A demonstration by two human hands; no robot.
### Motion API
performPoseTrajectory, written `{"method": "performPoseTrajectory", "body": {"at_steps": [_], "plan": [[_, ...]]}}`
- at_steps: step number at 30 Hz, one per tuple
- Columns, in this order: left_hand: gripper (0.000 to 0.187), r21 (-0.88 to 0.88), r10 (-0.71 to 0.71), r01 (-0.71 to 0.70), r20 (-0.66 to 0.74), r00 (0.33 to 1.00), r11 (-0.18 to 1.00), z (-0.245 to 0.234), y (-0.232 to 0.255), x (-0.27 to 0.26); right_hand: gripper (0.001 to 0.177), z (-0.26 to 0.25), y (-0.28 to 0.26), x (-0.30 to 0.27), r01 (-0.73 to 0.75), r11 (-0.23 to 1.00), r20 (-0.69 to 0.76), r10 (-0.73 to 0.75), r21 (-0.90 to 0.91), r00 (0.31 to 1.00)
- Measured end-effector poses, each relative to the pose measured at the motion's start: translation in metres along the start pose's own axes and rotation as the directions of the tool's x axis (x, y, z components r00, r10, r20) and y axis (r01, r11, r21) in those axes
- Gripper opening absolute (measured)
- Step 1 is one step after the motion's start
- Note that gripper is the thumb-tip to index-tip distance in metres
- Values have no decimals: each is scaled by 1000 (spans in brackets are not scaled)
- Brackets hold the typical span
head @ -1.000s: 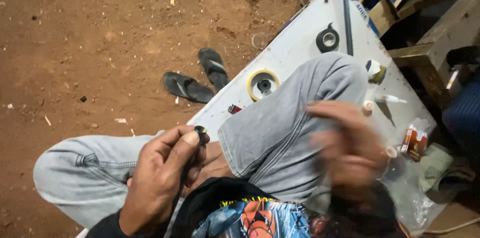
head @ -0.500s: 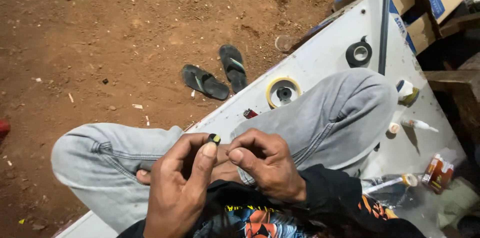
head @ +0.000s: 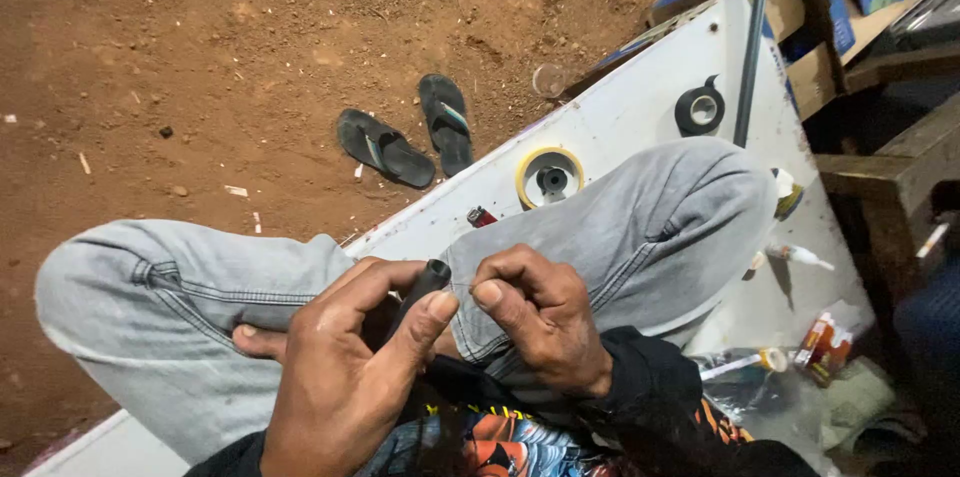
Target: Repairing or assembling a pipe component using tape and adhesive while sitting on the ground.
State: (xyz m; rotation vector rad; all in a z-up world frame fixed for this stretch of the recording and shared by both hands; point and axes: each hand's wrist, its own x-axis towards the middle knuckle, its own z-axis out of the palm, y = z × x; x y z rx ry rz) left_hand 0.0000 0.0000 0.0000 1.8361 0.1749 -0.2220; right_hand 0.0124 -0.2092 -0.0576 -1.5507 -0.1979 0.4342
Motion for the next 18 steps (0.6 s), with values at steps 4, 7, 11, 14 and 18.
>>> {"method": "performPoseTrajectory", "body": {"at_steps": [4,7,11,14,18], "plan": [[26,-172,-338,354,114,934,919,5,-7,-2,16,-3,0,-4,-22,1000,-31,21,-23,999],[28,-148,-342,358,125,931,922,8,-1,4,16,-6,1,-8,-89,996,-85,88,-10,993],[31,-329,-317,349,147,937,878,8,1,7,17,-9,3,-13,-113,993,-138,106,-45,985],[34,-330,-261,299,154,953,895,9,-7,5,17,-11,4,-20,-104,990,-164,89,-90,983],[33,-277,20,-1,66,998,961,5,1,9,18,-14,1,-25,-127,987,-194,107,-95,975]]}}
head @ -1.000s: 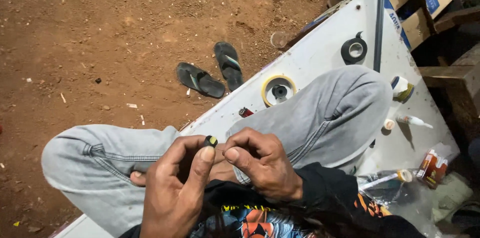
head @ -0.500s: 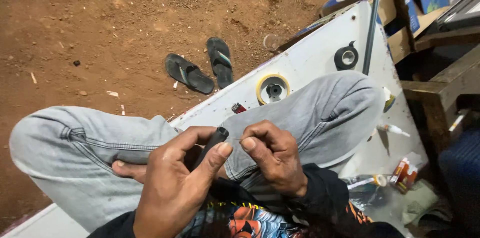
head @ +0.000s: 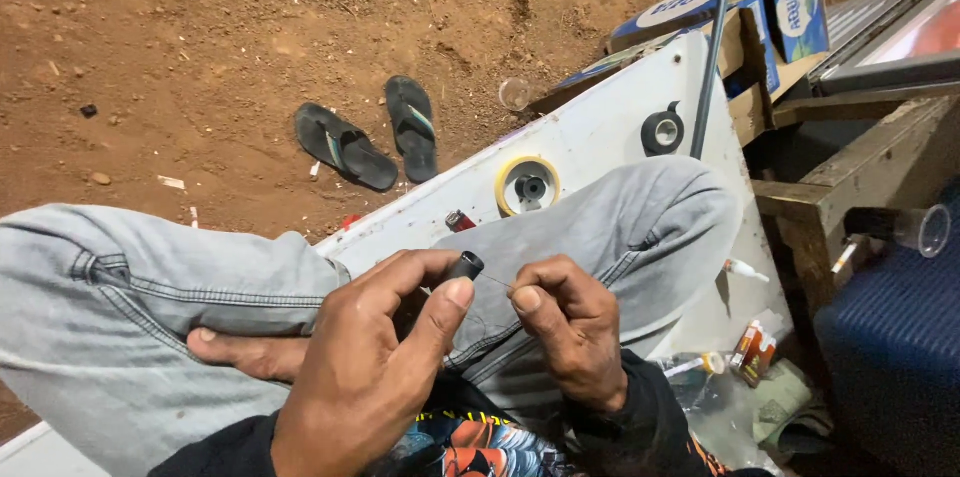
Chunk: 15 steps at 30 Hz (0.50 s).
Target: Repairing or assembling a pipe component using tape and adhesive while sitting on the ground.
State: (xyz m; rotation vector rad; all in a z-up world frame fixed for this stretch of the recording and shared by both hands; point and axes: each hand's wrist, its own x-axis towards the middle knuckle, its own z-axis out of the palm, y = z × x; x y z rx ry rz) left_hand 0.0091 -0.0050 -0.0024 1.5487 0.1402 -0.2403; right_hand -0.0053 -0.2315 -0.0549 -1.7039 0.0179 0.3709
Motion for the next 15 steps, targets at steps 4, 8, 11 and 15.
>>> {"method": "performPoseTrajectory", "body": {"at_steps": [4,8,11,15], "plan": [[32,45,-248,248,-3,969,968,2,8,5,18,-3,3,-4,3,1000,-4,-3,-2,1000],[31,29,-318,318,4,948,948,3,8,7,18,-4,2,-6,3,1000,-26,-3,-7,1000],[31,-1,-317,317,20,948,948,4,3,7,18,-5,5,-8,-6,1000,-37,6,9,999],[30,-95,-222,228,66,973,969,3,-6,7,19,-6,8,-10,1,999,-38,1,36,999]]}}
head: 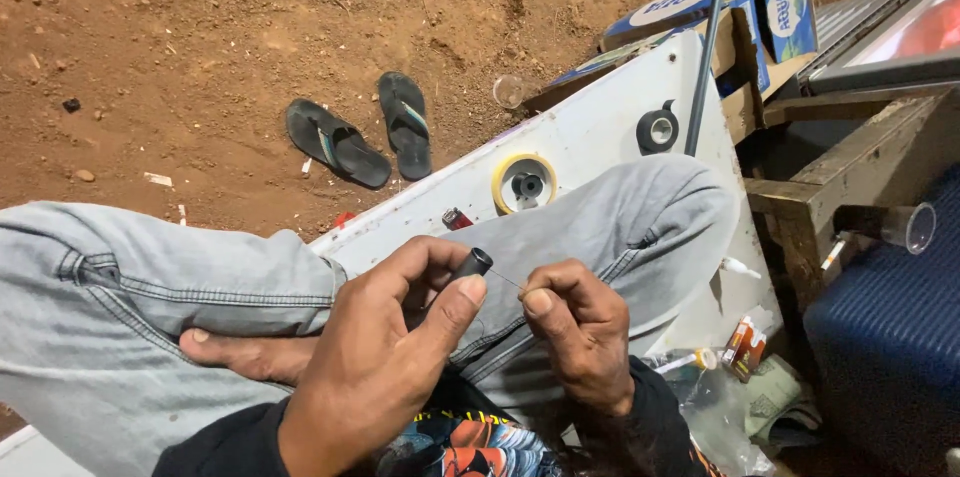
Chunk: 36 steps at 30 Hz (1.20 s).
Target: Repairing or assembling a pipe component using tape and adhesive while sitting on the ground.
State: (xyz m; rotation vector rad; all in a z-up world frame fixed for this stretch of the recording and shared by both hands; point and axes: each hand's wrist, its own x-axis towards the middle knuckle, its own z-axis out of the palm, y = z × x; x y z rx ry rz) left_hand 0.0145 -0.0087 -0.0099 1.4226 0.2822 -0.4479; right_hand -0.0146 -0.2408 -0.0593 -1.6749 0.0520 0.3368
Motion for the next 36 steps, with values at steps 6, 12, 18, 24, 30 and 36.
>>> {"method": "performPoseTrajectory", "body": {"at_steps": [6,12,18,24,30,36], "plan": [[32,-89,-171,178,88,981,980,-3,-12,4,19,-1,-3,-3,11,1000,2,-11,27,1000],[30,-175,-249,265,108,963,948,-3,-8,13,19,-2,-8,-7,31,999,-7,-31,6,999],[27,-201,-211,234,129,969,951,-4,-13,16,20,-3,-9,-8,18,999,-9,-18,32,1000],[28,-206,-255,277,126,959,939,-5,-11,16,20,-4,-10,-8,34,999,-2,-34,32,999],[29,-168,-244,257,95,965,952,-6,-12,15,20,-3,-10,-8,41,998,-8,-40,54,999],[29,-138,-227,240,104,968,961,-7,-6,12,20,-1,-10,-7,29,998,-9,-29,49,1000]]}}
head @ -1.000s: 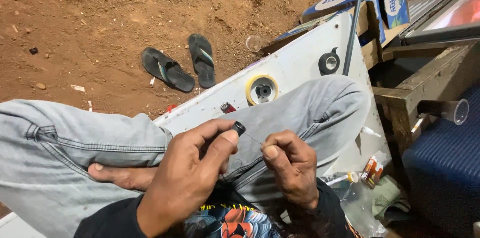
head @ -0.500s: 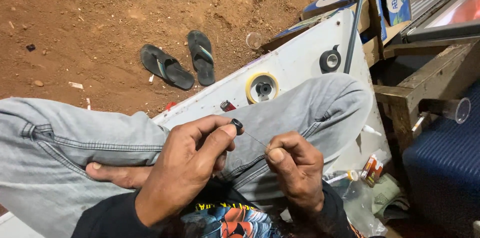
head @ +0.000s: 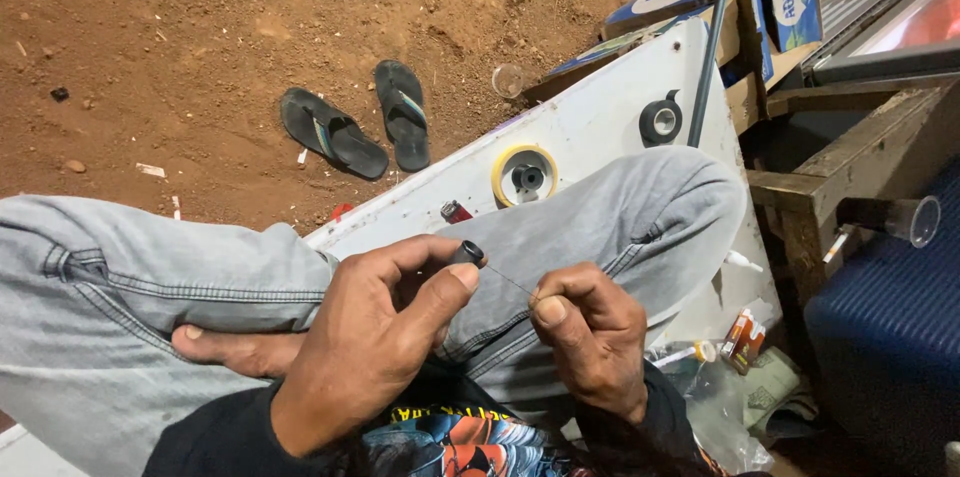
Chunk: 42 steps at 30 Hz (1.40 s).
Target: Repairing or assembling a pipe component using tape and adhesive while sitting on the ground.
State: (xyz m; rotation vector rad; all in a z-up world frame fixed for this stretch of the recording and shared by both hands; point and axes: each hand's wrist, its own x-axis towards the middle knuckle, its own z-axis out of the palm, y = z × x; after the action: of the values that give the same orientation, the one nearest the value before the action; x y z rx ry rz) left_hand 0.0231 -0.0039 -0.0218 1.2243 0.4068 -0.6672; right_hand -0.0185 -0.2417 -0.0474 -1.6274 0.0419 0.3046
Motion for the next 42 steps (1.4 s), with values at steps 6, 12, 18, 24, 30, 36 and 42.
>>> {"method": "performPoseTrajectory", "body": {"at_steps": [6,12,18,24,30,36,42], "plan": [[29,32,25,-24,-29,999,999,3,2,-1,20,2,-1,2,8,999,6,-7,-49,1000],[30,-19,-25,24,-55,998,1000,3,-1,0,20,2,-5,1,4,1000,17,-4,-30,1000],[30,60,32,-28,-71,997,998,3,-2,-1,21,0,-9,-2,24,997,22,-22,-72,1000],[30,126,72,-59,-98,993,990,2,-6,1,20,1,-11,0,25,999,12,-25,-37,1000],[30,38,23,-20,-87,996,999,3,1,2,20,3,-11,2,-13,1000,-10,13,-1,1000],[29,30,8,-5,-78,997,1000,2,-1,3,19,-1,-2,-2,-7,998,26,8,-58,1000],[28,66,49,-44,-77,996,997,0,-4,3,16,3,0,-5,-39,997,3,39,-66,999]]}}
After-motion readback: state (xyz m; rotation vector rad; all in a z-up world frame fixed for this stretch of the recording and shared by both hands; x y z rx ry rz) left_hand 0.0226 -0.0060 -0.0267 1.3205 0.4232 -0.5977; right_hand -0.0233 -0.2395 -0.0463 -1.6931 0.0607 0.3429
